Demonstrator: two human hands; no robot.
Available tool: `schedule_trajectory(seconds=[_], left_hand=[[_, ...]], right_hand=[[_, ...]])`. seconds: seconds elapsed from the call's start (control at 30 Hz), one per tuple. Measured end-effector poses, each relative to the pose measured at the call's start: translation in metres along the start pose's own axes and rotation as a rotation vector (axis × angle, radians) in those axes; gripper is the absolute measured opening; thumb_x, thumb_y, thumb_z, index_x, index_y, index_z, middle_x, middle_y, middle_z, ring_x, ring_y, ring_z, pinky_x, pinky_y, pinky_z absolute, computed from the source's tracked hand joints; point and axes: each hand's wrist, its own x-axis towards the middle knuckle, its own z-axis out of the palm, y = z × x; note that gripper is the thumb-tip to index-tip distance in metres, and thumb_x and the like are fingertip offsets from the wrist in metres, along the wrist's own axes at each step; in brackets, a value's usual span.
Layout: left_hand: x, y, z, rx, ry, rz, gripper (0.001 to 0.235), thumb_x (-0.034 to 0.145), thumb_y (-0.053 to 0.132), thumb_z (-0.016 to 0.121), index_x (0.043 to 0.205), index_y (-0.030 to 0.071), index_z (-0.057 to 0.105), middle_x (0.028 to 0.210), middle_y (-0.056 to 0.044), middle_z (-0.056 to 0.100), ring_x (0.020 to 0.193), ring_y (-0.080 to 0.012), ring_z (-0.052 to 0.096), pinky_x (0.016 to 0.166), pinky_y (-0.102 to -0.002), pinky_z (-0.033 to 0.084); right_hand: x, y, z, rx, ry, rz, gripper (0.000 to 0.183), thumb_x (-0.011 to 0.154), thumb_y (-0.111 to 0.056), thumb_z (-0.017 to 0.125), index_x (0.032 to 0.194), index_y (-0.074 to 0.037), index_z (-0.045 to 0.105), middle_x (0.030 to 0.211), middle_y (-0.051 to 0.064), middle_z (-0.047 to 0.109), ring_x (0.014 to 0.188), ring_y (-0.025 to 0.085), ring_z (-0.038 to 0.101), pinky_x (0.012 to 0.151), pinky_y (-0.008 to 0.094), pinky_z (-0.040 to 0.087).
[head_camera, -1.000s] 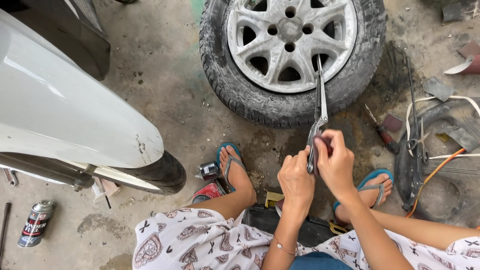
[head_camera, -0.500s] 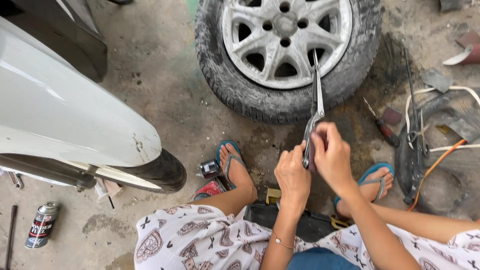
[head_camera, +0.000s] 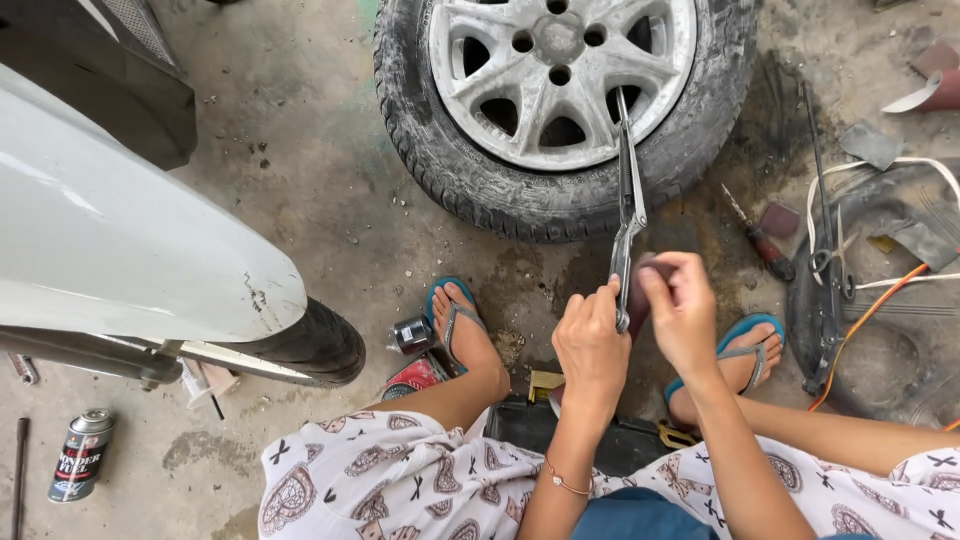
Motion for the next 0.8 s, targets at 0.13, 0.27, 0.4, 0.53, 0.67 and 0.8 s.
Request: schedule_trajectory(seconds=[0.13, 0.27, 0.4, 0.53, 0.67, 0.8], left_hand=[[0.008, -0.003, -0.011, -0.037, -0.023, -0.039, 0.030, 0.074, -0.006, 0.077, 0.100, 0.009, 0.071, 0.066, -0.002, 0.065, 0.059, -0.0191, 0.059, 0.051, -0.028, 0.051], [0.005, -0.006, -0.009, -0.052, -0.025, -0.055, 0.030, 0.075, -0.006, 0.077, 0.100, 0.009, 0.071, 0.069, -0.004, 0.068, 0.060, -0.0205, 0.059, 0.050, -0.029, 0.052], [0.004, -0.006, -0.008, -0.066, -0.031, -0.060, 0.029, 0.077, -0.006, 0.077, 0.100, 0.009, 0.071, 0.070, -0.006, 0.069, 0.059, -0.0210, 0.059, 0.050, -0.029, 0.052], [0.005, -0.009, -0.007, -0.054, -0.057, -0.097, 0.028, 0.077, -0.006, 0.074, 0.099, 0.013, 0.073, 0.070, -0.001, 0.071, 0.062, -0.0174, 0.060, 0.050, -0.028, 0.053], [0.000, -0.017, -0.003, -0.053, -0.024, -0.091, 0.034, 0.072, -0.005, 0.076, 0.100, 0.013, 0.071, 0.074, -0.004, 0.072, 0.062, -0.0220, 0.061, 0.052, -0.032, 0.054], [-0.004, -0.023, 0.004, -0.062, -0.017, -0.098, 0.034, 0.071, -0.006, 0.075, 0.099, 0.014, 0.072, 0.075, -0.004, 0.073, 0.062, -0.0232, 0.061, 0.055, -0.032, 0.055]], right_hand=[[0.019, -0.003, 0.008, -0.048, -0.074, -0.031, 0.014, 0.105, -0.016, 0.067, 0.117, -0.009, 0.061, 0.094, 0.018, 0.073, 0.085, 0.022, 0.068, 0.078, 0.041, 0.055], [0.016, -0.013, -0.004, -0.076, -0.102, -0.045, 0.011, 0.106, -0.016, 0.064, 0.115, -0.011, 0.065, 0.088, 0.016, 0.071, 0.082, 0.025, 0.068, 0.079, 0.041, 0.055], [0.005, -0.028, -0.016, -0.073, -0.104, -0.078, 0.008, 0.103, -0.008, 0.066, 0.111, -0.005, 0.067, 0.076, 0.016, 0.066, 0.074, 0.024, 0.064, 0.080, 0.042, 0.054], [0.025, -0.029, 0.013, -0.174, -0.136, -0.111, 0.008, 0.104, -0.016, 0.066, 0.109, -0.010, 0.068, 0.070, 0.016, 0.067, 0.067, 0.030, 0.067, 0.068, 0.043, 0.055], [0.020, -0.038, 0.016, -0.185, -0.141, -0.086, 0.013, 0.103, -0.021, 0.066, 0.113, -0.012, 0.066, 0.078, 0.019, 0.069, 0.071, 0.034, 0.069, 0.068, 0.044, 0.054], [0.029, -0.021, 0.020, -0.271, -0.114, -0.218, 0.013, 0.104, -0.021, 0.066, 0.110, -0.010, 0.064, 0.085, 0.021, 0.067, 0.079, 0.043, 0.068, 0.069, 0.051, 0.053]])
